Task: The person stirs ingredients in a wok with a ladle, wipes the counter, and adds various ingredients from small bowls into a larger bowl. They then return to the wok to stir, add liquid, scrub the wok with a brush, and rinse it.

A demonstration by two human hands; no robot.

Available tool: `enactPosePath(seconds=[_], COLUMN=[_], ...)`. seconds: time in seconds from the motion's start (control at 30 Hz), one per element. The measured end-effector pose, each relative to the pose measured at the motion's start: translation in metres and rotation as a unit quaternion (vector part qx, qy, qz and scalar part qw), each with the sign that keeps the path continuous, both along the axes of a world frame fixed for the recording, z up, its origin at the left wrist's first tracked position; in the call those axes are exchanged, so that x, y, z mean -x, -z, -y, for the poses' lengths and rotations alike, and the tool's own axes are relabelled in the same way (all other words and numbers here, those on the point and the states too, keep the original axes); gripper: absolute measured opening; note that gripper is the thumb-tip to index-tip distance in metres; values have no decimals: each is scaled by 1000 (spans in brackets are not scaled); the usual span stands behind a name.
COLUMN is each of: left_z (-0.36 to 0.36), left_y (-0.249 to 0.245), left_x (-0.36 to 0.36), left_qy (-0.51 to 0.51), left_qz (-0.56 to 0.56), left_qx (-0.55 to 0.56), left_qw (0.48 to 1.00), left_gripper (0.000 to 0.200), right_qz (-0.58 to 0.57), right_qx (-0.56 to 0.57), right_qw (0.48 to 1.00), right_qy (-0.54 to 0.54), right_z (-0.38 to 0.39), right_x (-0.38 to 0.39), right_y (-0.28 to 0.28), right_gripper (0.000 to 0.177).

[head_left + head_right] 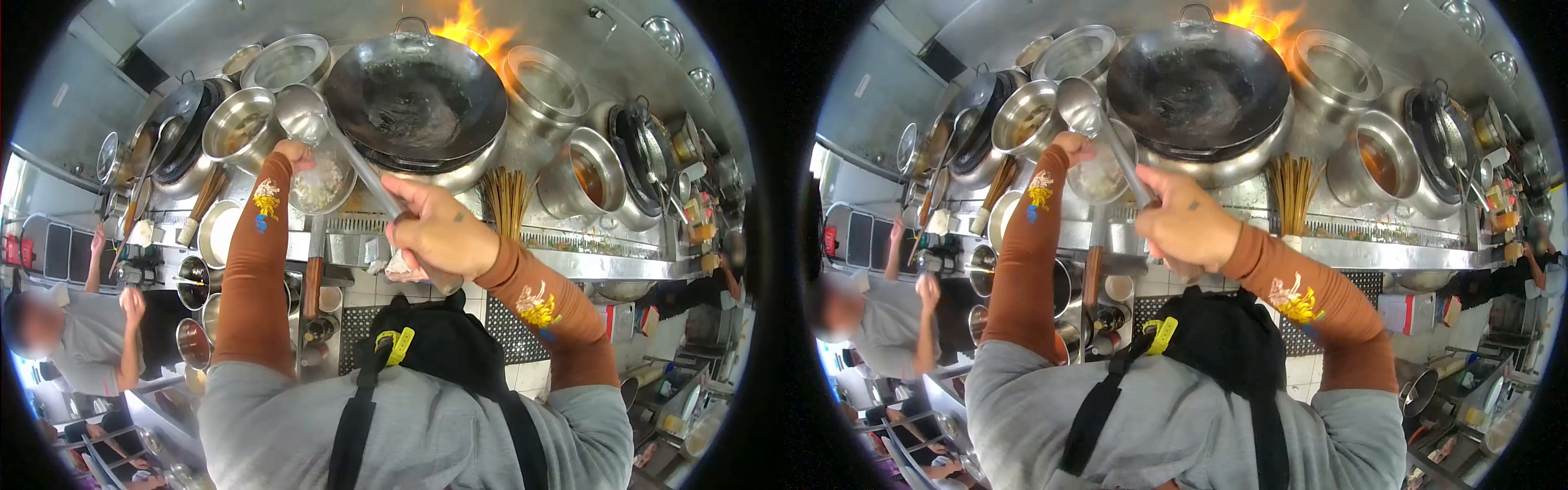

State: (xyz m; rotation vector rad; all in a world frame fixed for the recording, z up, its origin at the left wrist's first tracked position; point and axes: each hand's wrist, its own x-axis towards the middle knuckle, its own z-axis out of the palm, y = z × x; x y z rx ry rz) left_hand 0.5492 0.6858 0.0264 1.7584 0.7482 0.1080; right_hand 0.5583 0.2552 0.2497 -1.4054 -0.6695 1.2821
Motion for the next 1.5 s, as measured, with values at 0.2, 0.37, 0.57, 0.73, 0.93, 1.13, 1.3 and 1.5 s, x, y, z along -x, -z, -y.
enactPosePath(seconds=[0.2, 0.37, 0.57, 0.73, 0.93, 1.13, 1.3, 1.5], left_z=[2, 80, 278, 340, 355, 362, 371, 368], left_y=[-11, -11, -65, -24, -4, 30, 51, 90], left_x=[-12, -4, 14, 42, 65, 59, 62, 59], left_qy=[-73, 94, 119, 226, 287, 267, 215, 156], left_qz=[72, -67, 205, -93, -237, -222, -108, -46], left_qx=[175, -463, -365, -437, -463, -481, -541, -579], left_qw=[979, 879, 900, 866, 804, 805, 806, 799], left_gripper=[11, 31, 24, 59, 81, 68, 47, 46], right_qz=[158, 255, 489, 132, -347, -433, -289, 99], right_qx=[-68, -7, 235, 74, -256, -251, -193, -67], right_qw=[981, 928, 786, 888, 829, 817, 886, 910], right_qy=[94, 271, 295, 434, 356, 286, 306, 397], right_z=[41, 101, 138, 157, 194, 185, 169, 170], right_x=[-21, -128, -311, -414, -358, -246, -178, -109], right_y=[9, 12, 55, 116, 55, -14, -14, 14], right_gripper=[69, 68, 40, 16, 18, 18, 29, 71])
